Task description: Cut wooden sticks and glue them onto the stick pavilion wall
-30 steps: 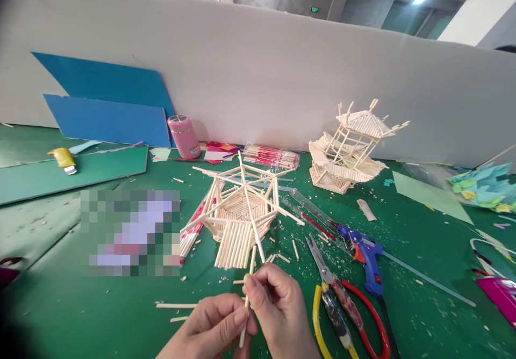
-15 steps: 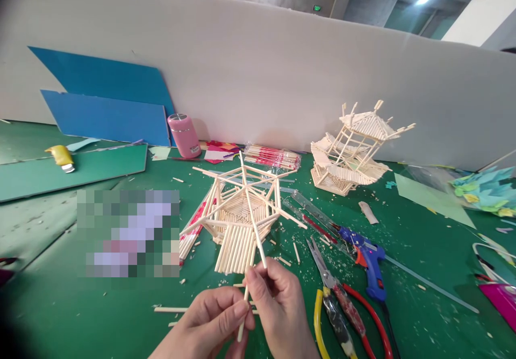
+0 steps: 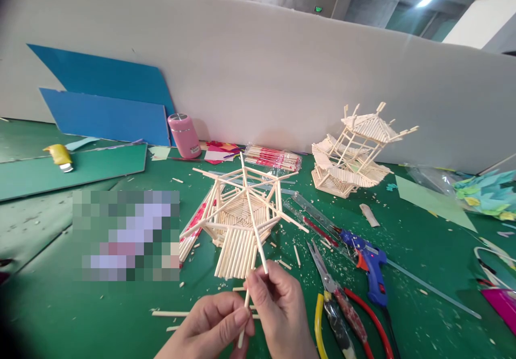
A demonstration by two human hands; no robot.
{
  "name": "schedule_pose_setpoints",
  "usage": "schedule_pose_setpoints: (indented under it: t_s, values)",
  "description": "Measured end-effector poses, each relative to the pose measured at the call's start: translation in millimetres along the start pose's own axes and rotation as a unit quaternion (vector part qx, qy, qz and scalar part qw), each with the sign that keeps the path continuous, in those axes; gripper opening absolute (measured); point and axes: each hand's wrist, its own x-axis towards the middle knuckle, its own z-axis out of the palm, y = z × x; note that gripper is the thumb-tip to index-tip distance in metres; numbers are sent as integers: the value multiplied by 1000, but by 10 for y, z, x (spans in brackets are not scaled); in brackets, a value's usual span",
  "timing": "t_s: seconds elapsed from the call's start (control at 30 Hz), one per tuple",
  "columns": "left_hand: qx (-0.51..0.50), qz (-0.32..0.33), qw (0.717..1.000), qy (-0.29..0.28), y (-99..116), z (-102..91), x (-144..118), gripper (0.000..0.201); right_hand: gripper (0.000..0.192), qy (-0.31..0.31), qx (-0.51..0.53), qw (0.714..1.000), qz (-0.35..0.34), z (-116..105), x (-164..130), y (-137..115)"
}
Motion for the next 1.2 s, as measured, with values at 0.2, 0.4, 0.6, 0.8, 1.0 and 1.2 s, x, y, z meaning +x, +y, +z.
schedule_pose_setpoints:
  t_s: [0.2, 0.4, 0.6, 0.8, 1.0, 1.2]
  values:
    - [-7, -1, 1000, -6, -1, 0, 17, 42, 27, 18, -1, 1000, -2, 8, 8, -16]
    - [-24, 15, 1000, -9, -40, -1, 27, 39, 29, 37, 10, 999, 3, 27, 17, -40]
    - [-82, 76, 994, -16, -107, 24, 94, 32, 33, 35, 6, 999, 9, 53, 10, -62]
    - [-152, 58, 987, -5, -78, 75, 147, 31, 34, 23, 14, 999, 25, 80, -7, -105]
    - [-168, 54, 984, 15, -34, 107, 127, 28, 33, 18, 9, 1000, -5, -6, 20, -36]
    - [-160, 59, 985, 19, 2, 118, 115, 25, 26, 18, 26, 1000, 1, -5, -3, -39]
